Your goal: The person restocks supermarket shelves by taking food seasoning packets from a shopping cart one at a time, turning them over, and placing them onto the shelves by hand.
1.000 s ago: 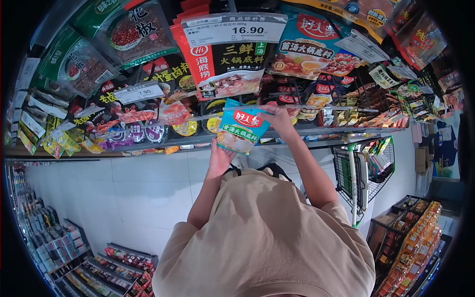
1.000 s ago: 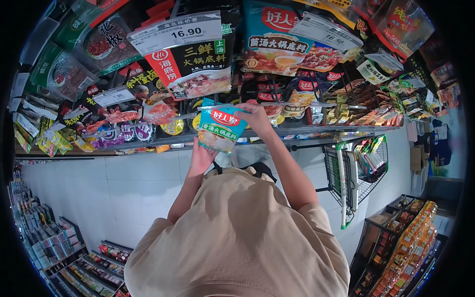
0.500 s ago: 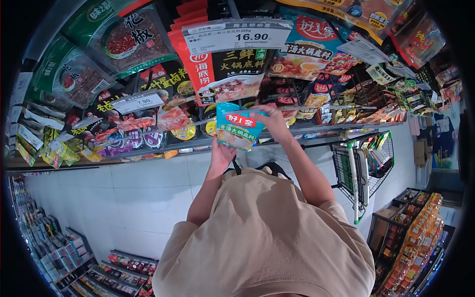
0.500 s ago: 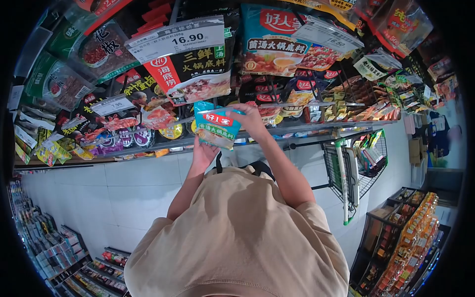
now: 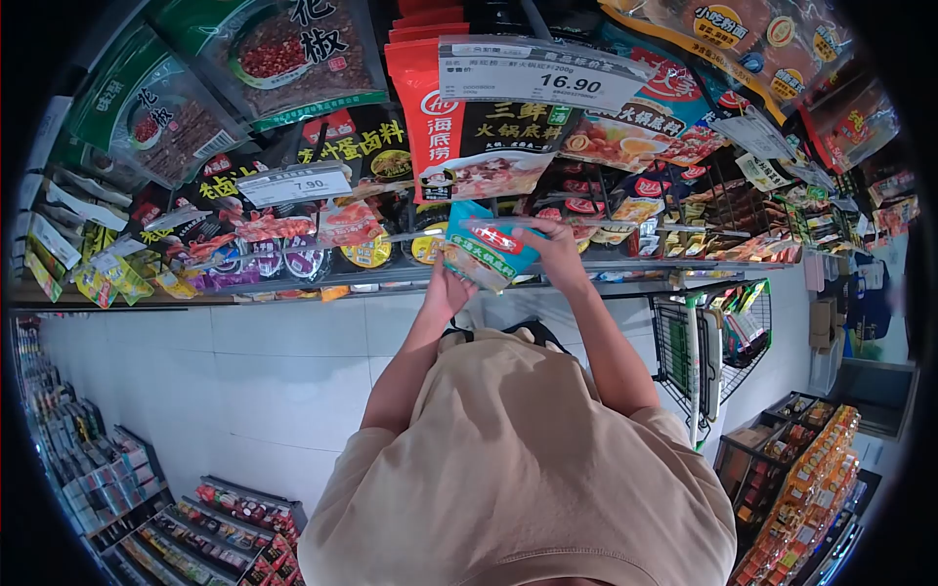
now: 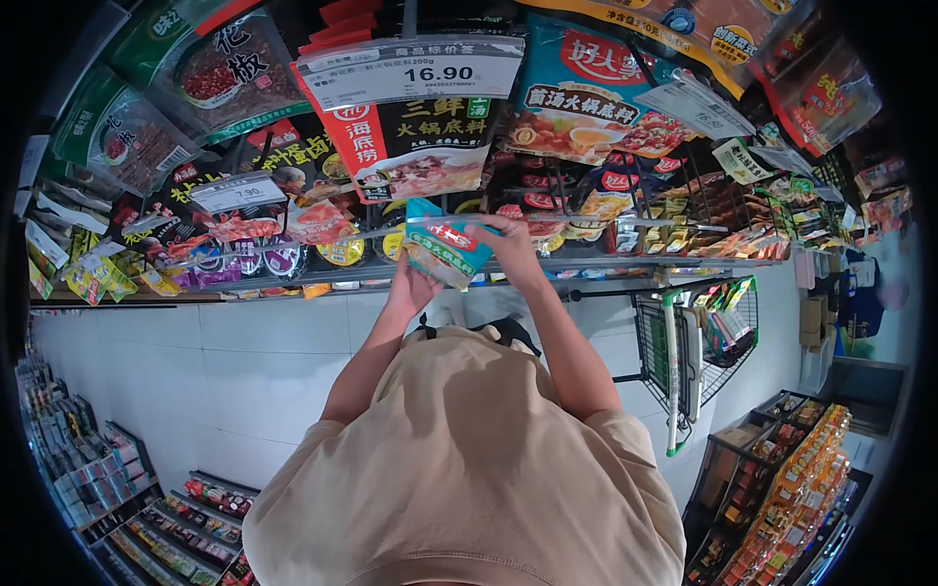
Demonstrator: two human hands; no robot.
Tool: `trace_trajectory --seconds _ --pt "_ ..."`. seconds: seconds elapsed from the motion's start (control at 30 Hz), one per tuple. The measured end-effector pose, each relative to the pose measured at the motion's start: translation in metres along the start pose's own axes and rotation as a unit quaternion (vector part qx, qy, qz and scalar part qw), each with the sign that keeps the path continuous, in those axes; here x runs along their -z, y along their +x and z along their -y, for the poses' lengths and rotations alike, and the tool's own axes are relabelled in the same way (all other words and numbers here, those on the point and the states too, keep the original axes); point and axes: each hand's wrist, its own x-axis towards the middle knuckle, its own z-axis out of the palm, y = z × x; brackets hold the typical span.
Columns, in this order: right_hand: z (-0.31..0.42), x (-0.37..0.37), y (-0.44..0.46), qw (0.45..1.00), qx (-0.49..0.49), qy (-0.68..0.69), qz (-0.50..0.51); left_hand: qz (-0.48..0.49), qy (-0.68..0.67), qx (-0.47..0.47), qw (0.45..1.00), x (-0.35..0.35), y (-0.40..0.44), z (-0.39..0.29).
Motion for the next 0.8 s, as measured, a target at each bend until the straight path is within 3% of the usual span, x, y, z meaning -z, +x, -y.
trace_trajectory --seconds 0.1,0.27,0.43,0.5,0.7,0.8 --pt "0.003 -0.002 -0.001 0.999 0.01 -0.015 0.038 0.0 -0.028 0.006 1.0 0.0 0.008 -0.007" --pt "-0.003 -0.003 0.009 1.0 0.02 0.013 0.015 -0.031 -0.036 0.003 0.999 0.002 0.02 -0.014" --pt "-0.004 -0.001 0.019 0.999 0.015 0.023 0.017 -0.003 -0.026 -0.002 1.0 0.008 0.031 -0.016" --pt "-0.007 -0.002 0.024 0.998 0.051 -0.045 0.008 -0.003 -0.026 -0.003 1.0 0.008 0.032 -0.016" --pt "-0.008 -0.008 0.026 0.997 0.065 -0.045 0.02 -0.025 -0.042 -0.006 0.999 0.004 0.026 -0.019" --pt "-0.011 -0.01 0.026 0.998 0.066 0.013 0.018 -0.018 -0.041 -0.01 0.999 0.002 0.027 -0.022"
